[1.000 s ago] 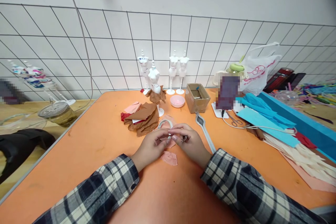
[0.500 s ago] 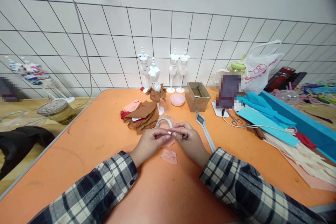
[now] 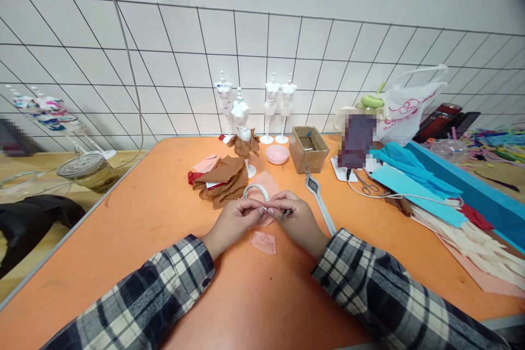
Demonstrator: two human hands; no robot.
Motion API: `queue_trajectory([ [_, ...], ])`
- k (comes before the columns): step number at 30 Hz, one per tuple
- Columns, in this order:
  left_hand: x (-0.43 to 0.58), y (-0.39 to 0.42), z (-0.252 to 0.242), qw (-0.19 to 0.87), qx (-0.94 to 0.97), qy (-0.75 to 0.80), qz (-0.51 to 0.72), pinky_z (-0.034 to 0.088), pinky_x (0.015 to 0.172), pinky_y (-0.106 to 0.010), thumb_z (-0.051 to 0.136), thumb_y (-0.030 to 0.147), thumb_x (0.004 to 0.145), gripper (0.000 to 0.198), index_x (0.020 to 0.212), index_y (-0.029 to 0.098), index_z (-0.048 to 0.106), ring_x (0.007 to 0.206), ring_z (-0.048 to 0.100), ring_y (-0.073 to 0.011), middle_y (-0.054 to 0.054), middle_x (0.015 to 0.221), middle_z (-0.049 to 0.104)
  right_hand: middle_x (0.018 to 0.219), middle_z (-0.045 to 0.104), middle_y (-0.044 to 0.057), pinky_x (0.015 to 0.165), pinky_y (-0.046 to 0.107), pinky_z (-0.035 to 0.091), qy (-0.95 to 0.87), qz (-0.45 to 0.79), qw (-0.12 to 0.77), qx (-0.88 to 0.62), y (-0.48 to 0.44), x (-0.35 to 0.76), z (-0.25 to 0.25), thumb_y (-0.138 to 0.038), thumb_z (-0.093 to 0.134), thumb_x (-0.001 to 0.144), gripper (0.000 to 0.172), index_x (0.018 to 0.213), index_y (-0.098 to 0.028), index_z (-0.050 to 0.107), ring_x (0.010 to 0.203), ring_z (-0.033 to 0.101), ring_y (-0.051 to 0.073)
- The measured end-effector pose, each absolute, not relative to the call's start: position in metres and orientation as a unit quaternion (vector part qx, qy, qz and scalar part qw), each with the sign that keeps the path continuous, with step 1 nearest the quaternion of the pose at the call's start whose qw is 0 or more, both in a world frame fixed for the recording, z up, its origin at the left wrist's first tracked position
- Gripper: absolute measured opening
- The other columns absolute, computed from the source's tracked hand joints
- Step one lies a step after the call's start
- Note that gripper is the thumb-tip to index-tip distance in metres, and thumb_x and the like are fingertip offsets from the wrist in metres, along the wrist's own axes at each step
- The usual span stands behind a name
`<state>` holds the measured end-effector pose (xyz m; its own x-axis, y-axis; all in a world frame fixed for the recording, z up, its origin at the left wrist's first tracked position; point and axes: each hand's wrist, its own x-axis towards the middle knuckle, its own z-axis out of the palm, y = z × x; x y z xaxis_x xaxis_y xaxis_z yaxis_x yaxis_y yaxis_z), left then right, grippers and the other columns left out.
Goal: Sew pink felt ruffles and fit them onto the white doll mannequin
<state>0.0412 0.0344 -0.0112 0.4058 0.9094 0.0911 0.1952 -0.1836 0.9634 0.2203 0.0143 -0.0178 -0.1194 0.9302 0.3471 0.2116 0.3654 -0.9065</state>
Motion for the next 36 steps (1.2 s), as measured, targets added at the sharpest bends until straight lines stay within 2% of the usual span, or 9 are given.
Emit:
queue_trajectory([
  [4,0.042,0.035,-0.010,0.458,0.697,0.426,0.350,0.047,0.065,-0.024,0.063,0.037,0.080,0.026,0.083,0.014,0.075,0.069,0.062,-0.0156,-0.004,0.077,0.073,0.086,0.066,0.003,0.070,0.028,0.050,-0.601,0.356,0.520,-0.492,0.017,0.227,-0.006,-0.023,0.061,0.081,0.032,0.112,-0.020,0.067,0.077,0.061,0.015],
  [8,0.044,0.034,-0.011,0.453,0.711,0.418,0.339,0.046,0.066,-0.024,0.061,0.036,0.083,0.027,0.088,0.015,0.076,0.072,0.063,-0.0165,-0.005,0.079,0.074,0.080,0.064,0.003,0.065,0.026,0.047,-0.680,0.227,0.485,-0.500,0.011,0.230,0.004,-0.014,0.063,0.075,0.016,0.087,-0.018,0.072,0.071,0.059,0.015],
  [12,0.046,0.032,-0.011,0.455,0.712,0.411,0.340,0.046,0.065,-0.024,0.060,0.034,0.084,0.026,0.090,0.016,0.077,0.073,0.064,-0.0167,-0.004,0.080,0.074,0.077,0.068,0.003,0.067,0.027,0.045,-0.734,0.198,0.403,-0.509,0.006,0.226,0.002,-0.005,0.059,0.071,0.022,0.079,-0.021,0.072,0.074,0.062,0.017],
  [16,0.047,0.030,-0.011,0.410,0.744,0.415,0.326,0.045,0.062,-0.022,0.058,0.025,0.083,0.021,0.086,0.016,0.077,0.069,0.062,-0.0155,-0.003,0.076,0.073,0.077,0.071,0.003,0.065,0.027,0.044,-0.725,0.220,0.376,-0.534,0.009,0.225,-0.005,-0.011,0.060,0.073,0.020,0.080,-0.022,0.075,0.072,0.063,0.017],
  [20,0.047,0.028,-0.014,0.362,0.775,0.414,0.313,0.044,0.061,-0.021,0.055,0.017,0.080,0.024,0.090,0.018,0.076,0.067,0.061,-0.0144,-0.003,0.079,0.073,0.067,0.069,0.003,0.057,0.025,0.038,-0.731,0.250,0.331,-0.543,0.013,0.226,-0.009,-0.021,0.060,0.076,0.014,0.071,-0.020,0.073,0.062,0.059,0.016],
  [23,0.048,0.026,-0.016,0.327,0.793,0.413,0.304,0.042,0.059,-0.021,0.056,0.015,0.078,0.020,0.083,0.017,0.076,0.063,0.059,-0.0136,-0.001,0.071,0.070,0.063,0.067,0.003,0.056,0.024,0.034,-0.741,0.236,0.308,-0.548,0.013,0.225,-0.009,-0.022,0.060,0.074,0.014,0.066,-0.018,0.070,0.059,0.056,0.014],
  [26,0.050,0.025,-0.017,0.312,0.801,0.415,0.298,0.041,0.058,-0.021,0.056,0.015,0.078,0.018,0.080,0.017,0.074,0.062,0.057,-0.0131,0.000,0.068,0.067,0.059,0.061,0.000,0.055,0.023,0.030,-0.739,0.227,0.319,-0.548,0.014,0.224,-0.010,-0.021,0.059,0.070,0.011,0.062,-0.018,0.066,0.058,0.051,0.013],
  [29,0.050,0.027,-0.017,0.317,0.798,0.414,0.302,0.040,0.058,-0.021,0.055,0.019,0.082,0.018,0.080,0.016,0.073,0.063,0.056,-0.0128,-0.001,0.069,0.066,0.053,0.049,-0.003,0.051,0.022,0.027,-0.703,0.294,0.335,-0.554,0.015,0.223,-0.010,-0.020,0.057,0.067,0.011,0.057,-0.016,0.058,0.054,0.042,0.011],
  [36,0.046,0.031,-0.015,0.386,0.778,0.393,0.302,0.043,0.060,-0.021,0.054,0.031,0.089,0.026,0.082,0.015,0.073,0.065,0.057,-0.0130,-0.002,0.071,0.067,0.057,0.029,-0.005,0.050,0.022,0.021,-0.643,0.424,0.357,-0.528,0.017,0.226,-0.008,-0.035,0.057,0.071,0.029,0.056,-0.019,0.040,0.056,0.027,0.008],
])
